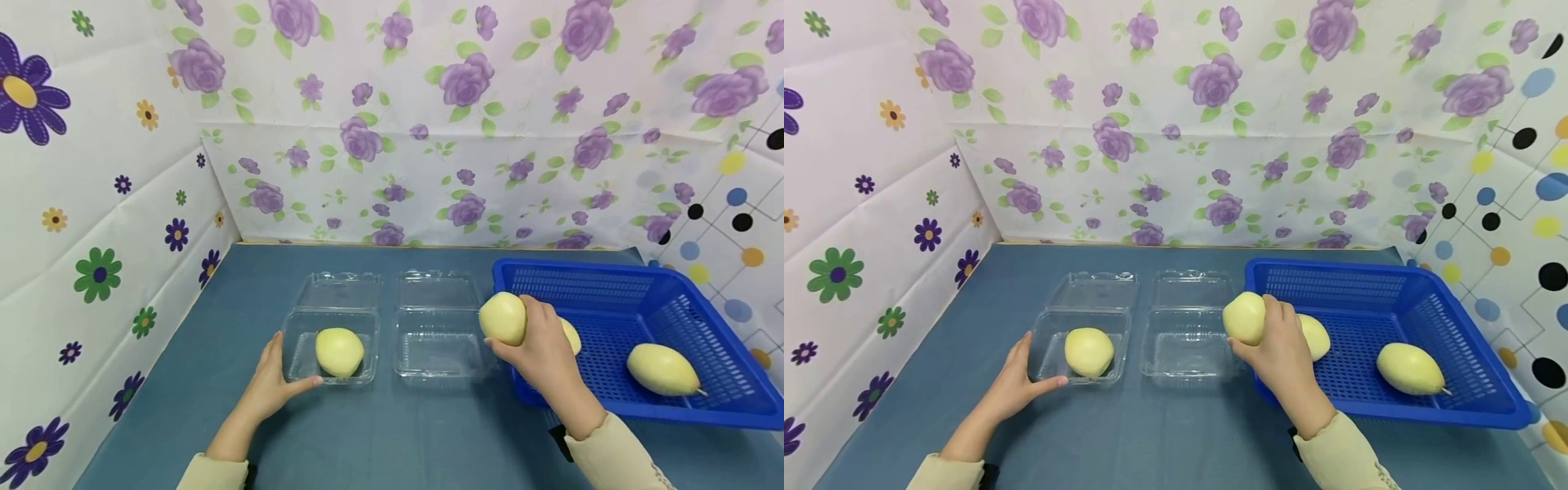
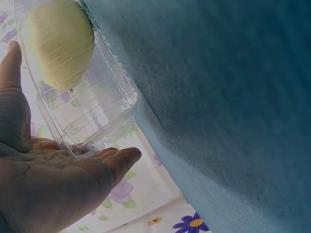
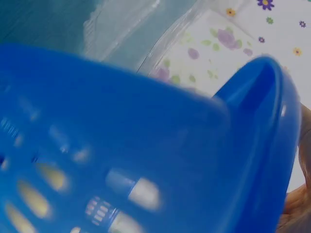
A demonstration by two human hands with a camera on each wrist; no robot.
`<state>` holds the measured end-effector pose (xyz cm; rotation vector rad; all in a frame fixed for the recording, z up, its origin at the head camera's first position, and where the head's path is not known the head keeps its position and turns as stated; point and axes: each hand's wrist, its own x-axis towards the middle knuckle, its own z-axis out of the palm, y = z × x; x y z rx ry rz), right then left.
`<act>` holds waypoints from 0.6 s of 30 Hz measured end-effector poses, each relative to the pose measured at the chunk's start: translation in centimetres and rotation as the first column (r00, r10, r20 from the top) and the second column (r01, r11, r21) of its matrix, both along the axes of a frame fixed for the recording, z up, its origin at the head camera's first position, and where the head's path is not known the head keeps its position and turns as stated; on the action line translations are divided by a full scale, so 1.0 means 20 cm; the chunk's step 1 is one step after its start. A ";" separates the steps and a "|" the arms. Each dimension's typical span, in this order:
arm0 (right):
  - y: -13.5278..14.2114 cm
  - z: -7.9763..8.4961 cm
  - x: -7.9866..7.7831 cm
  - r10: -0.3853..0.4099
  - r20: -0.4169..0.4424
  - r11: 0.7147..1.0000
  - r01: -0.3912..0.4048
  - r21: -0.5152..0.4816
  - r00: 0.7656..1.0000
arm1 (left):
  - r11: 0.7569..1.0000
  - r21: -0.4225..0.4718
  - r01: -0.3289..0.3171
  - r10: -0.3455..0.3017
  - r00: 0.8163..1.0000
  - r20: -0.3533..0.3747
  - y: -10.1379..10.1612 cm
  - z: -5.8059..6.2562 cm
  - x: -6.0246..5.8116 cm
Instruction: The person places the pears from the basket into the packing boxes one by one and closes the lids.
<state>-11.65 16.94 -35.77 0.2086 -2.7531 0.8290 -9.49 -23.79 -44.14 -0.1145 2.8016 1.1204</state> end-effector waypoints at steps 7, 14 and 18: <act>-0.08 -0.01 -0.01 0.055 -0.010 0.998 -0.055 -0.014 0.998 | 1.000 0.001 -0.002 0.002 1.000 0.001 0.00 0.00 0.00; -0.15 -0.01 -0.03 0.092 -0.039 0.996 -0.092 -0.005 0.995 | 1.000 -0.003 -0.011 0.011 1.000 0.006 0.00 0.01 0.00; -0.19 -0.01 -0.03 0.100 -0.053 0.995 -0.101 -0.008 0.994 | 1.000 -0.007 -0.017 0.016 1.000 -0.008 0.01 0.01 0.01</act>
